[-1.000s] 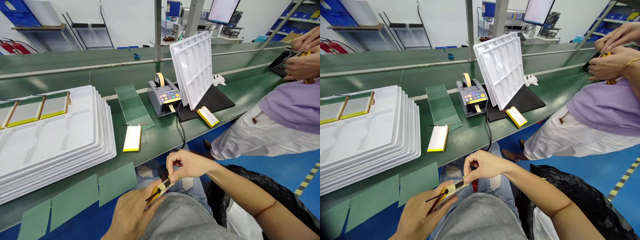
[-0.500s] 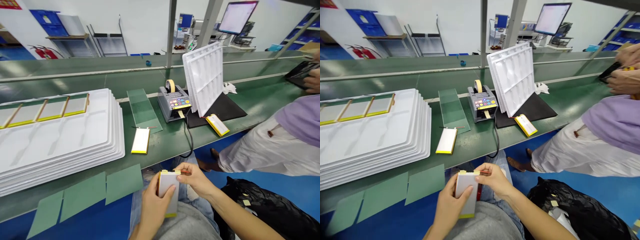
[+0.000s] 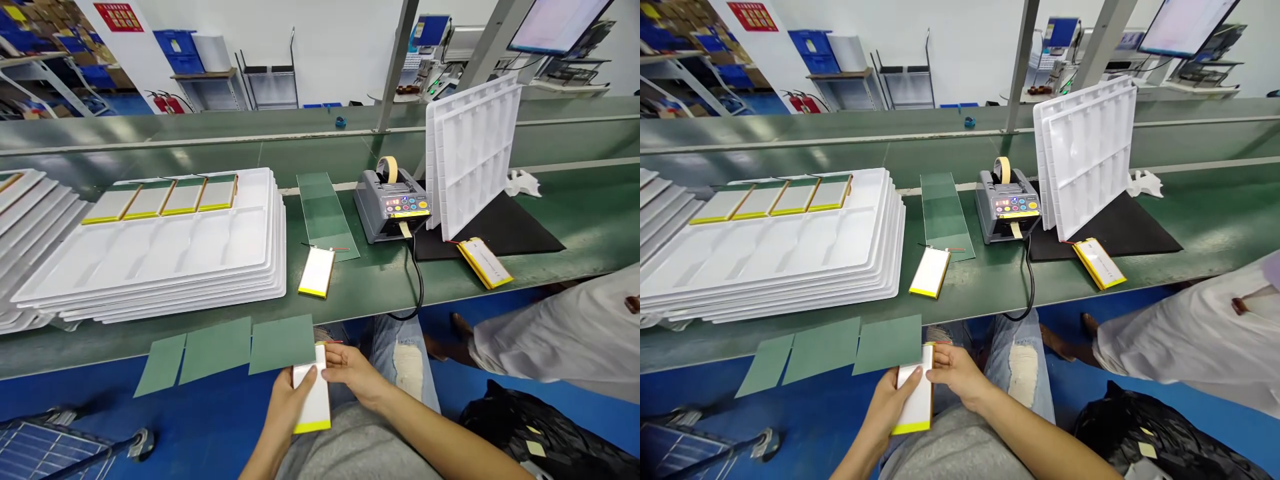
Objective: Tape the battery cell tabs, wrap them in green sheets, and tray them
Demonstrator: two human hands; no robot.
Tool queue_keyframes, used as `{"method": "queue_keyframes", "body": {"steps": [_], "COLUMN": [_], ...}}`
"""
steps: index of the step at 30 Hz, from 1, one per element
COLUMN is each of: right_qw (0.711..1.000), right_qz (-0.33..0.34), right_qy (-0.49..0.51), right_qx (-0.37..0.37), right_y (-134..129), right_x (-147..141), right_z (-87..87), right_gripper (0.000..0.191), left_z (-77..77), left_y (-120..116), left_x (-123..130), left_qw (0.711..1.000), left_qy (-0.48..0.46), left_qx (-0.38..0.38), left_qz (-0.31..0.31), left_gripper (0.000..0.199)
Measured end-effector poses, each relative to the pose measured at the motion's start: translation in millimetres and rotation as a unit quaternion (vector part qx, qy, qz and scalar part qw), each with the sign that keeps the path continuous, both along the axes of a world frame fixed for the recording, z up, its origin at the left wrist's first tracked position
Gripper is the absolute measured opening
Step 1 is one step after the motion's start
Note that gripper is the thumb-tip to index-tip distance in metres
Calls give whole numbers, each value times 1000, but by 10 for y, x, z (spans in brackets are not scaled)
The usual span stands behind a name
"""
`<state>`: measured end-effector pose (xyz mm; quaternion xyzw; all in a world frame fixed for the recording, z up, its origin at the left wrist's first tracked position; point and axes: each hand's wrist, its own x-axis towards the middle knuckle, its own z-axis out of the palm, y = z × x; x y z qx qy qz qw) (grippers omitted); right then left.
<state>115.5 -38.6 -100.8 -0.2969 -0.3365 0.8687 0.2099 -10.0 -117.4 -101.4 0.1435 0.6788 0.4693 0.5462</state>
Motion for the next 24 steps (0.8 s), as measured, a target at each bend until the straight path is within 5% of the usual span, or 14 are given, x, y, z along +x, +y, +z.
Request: {"method": "queue_keyframes", "body": {"steps": [9,24], "right_qw": [999,996], "right_qz": [25,-37], "right_qy": [13,-86], "right_qx": [-18,-6], "right_y": [74,45], "right_x": [-148,-304], "right_z": [73,152], "right_gripper": [53,42], "left_z": [210,242], "left_y": [-16,-3], "left_x": [-92,-98], "left_qw": [999,997], "left_qy": [0,10], "left_qx": [-3,-29], "left_qz": [46,77], "left_gripper": [53,46]}}
